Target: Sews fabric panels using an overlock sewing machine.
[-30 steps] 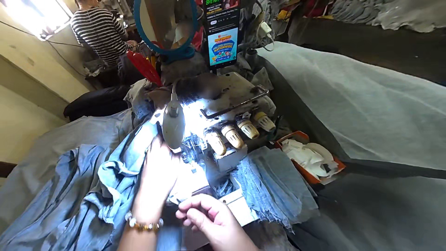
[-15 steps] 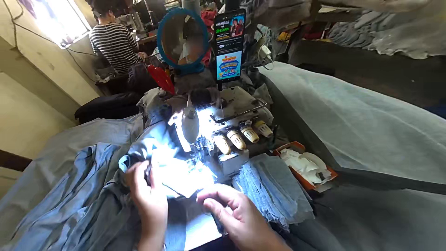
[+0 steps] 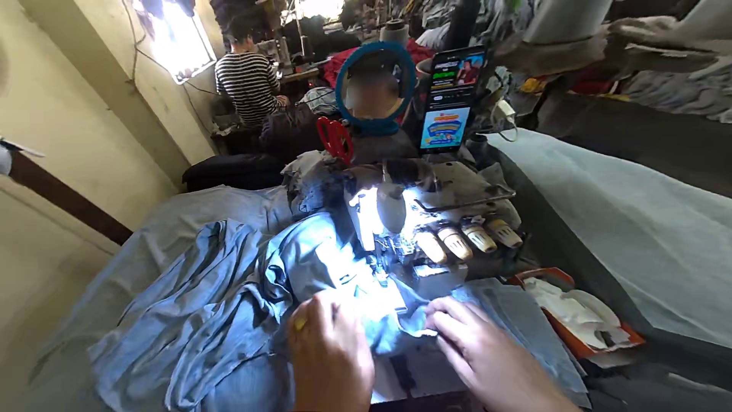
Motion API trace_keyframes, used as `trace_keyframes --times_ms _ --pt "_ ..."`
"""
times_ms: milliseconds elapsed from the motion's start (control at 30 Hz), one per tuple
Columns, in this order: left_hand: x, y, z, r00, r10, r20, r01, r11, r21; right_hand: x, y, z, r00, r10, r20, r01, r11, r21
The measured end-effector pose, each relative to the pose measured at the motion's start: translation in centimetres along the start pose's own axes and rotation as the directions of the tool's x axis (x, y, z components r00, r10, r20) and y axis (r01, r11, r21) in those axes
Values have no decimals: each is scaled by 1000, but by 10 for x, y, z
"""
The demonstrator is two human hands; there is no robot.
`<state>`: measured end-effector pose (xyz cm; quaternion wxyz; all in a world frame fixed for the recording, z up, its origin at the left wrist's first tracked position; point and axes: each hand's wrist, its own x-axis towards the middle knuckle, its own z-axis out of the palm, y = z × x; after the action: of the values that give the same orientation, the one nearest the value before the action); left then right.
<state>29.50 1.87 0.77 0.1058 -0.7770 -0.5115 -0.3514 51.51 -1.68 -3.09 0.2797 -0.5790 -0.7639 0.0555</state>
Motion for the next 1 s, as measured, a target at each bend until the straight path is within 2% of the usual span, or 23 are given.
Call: trace_keyframes --times_ms 33,67,100,133,233,300,333,400,433,467,500,567,667,767,800,867,933,1000 --pt "7 -3 10 997 47 59 -46 999 -14 -2 -5 -8 999 -16 48 15 1000 9" --pt "13 -8 21 983 60 175 -54 998 -38 -4 -12 -15 993 -51 108 46 998 48" --pt "22 -15 30 939 13 343 7 998 -59 -6 -21 -20 982 -92 167 74 991 112" --pt "32 -27 38 891 -36 453 80 994 -79 -6 -28 -23 969 -123 215 80 977 195" --pt "61 -73 58 835 -161 525 253 962 -106 -6 -43 -15 965 -66 252 -40 919 393" --pt "61 -88 65 851 -170 497 291 941 -176 -8 -45 -2 978 13 207 -111 878 466" --pt "56 -87 62 884 -174 434 285 936 -205 -8 -45 2 982 40 182 -129 854 504" --pt "34 -75 52 979 -171 112 197 936 -291 -8 -46 3 984 95 149 -165 785 597" --pt "19 -65 43 984 -171 -46 145 928 -343 -8 -47 1 982 117 145 -184 732 656" --pt "1 -51 32 976 -174 -133 100 896 -433 -8 -49 0 982 130 137 -188 672 716" --pt "-18 -37 22 978 -165 -125 69 830 -554 -7 -50 0 983 131 126 -180 609 772" --pt "-55 -13 17 997 -81 -9 46 650 -758 -2 -58 2 987 136 88 -147 523 840" --pt "-72 6 27 996 -77 39 74 539 -839 9 -71 12 979 205 -11 -94 498 862" --pt "-49 -3 15 989 -119 84 130 455 -881 18 -68 10 970 238 -44 -90 521 849" --pt "-38 -8 6 987 -133 93 147 485 -862 18 -65 7 974 226 -25 -101 526 845" --pt "-11 -21 -7 996 -75 47 86 693 -716 16 -60 3 982 188 15 -118 550 827" --pt "15 -29 6 998 59 -13 -60 919 -390 13 -59 8 989 151 -2 -94 625 775" --pt "33 -30 30 988 127 83 -109 975 -193 12 -55 19 989 128 -78 -50 770 636"
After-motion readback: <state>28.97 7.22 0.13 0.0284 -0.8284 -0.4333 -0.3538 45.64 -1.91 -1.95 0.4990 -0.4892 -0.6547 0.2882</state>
